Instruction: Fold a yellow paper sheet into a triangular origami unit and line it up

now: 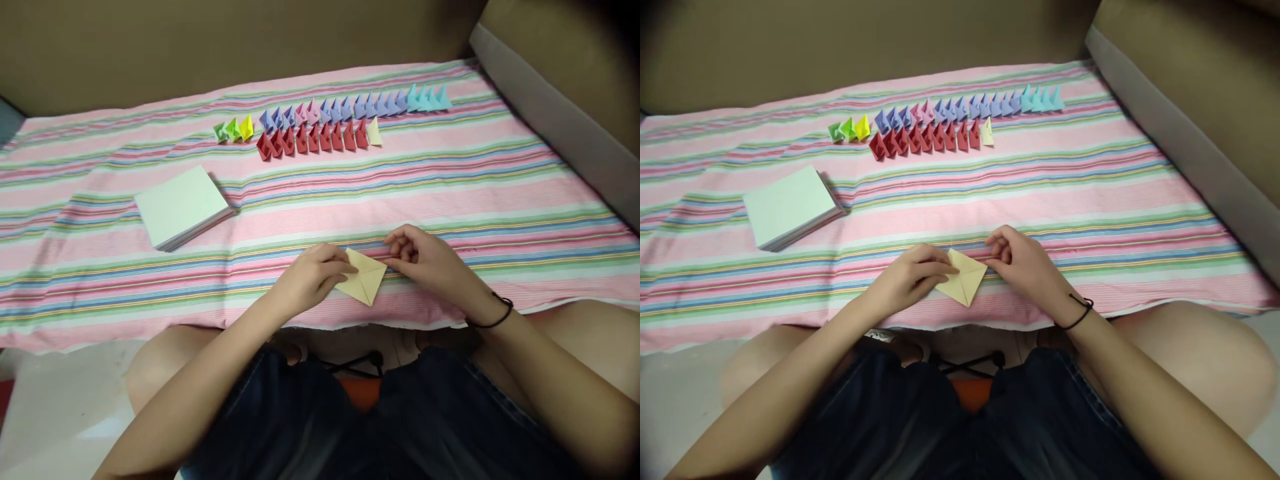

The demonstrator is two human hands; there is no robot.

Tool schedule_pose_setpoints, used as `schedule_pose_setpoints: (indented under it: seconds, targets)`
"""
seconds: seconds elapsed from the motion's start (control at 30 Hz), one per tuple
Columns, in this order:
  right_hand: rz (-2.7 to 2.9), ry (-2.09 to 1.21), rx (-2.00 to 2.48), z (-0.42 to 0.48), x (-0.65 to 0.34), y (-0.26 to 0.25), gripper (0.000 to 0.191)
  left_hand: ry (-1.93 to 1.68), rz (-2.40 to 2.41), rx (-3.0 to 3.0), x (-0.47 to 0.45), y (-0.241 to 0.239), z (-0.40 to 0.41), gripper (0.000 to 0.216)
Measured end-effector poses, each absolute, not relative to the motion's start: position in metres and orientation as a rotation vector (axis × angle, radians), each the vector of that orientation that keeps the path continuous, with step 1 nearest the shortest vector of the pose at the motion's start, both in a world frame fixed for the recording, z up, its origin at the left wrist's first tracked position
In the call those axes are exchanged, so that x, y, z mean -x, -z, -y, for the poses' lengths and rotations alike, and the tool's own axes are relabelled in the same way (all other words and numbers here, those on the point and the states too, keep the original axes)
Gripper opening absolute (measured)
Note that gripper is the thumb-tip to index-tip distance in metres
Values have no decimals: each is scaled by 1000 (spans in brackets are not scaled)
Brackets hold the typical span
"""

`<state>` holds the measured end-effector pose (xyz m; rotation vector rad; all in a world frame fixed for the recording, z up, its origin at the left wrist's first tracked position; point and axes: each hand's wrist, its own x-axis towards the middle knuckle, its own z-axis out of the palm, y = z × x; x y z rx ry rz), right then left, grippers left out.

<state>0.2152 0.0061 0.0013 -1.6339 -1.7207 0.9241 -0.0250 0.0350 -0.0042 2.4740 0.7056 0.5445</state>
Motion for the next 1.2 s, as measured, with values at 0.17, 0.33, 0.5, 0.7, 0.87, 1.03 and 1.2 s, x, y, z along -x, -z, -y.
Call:
schedule_pose_setpoints:
  seconds: [0.17,0.33,0.5,0.7,0.87,1.03,1.2]
  targets:
    - [1783,-1123,1513,-5,-217,-8,26,-601,-744,-2413,25,4,-37,27]
    - [1812,-1050,1589,2,-206,-8,30,-657,-788,-2380,25,2,-37,23]
    - [1863,-969,1561,3,-203,-5,17,-657,-810,-2433,26,1,-38,14]
    - [1644,-1016,1336,11,-192,-15,11,-731,-932,-2261,18,-14,-21,20]
    - [1953,-340,1015,23,-170,-21,10,-849,-755,-1389,8,-24,-9,35]
    - [2199,-259,858,20,-174,-21,21,-781,-823,-1126,13,-13,-17,33]
    - [2427,-464,867,9,-201,-18,39,-607,-1068,-1634,22,-7,-29,36]
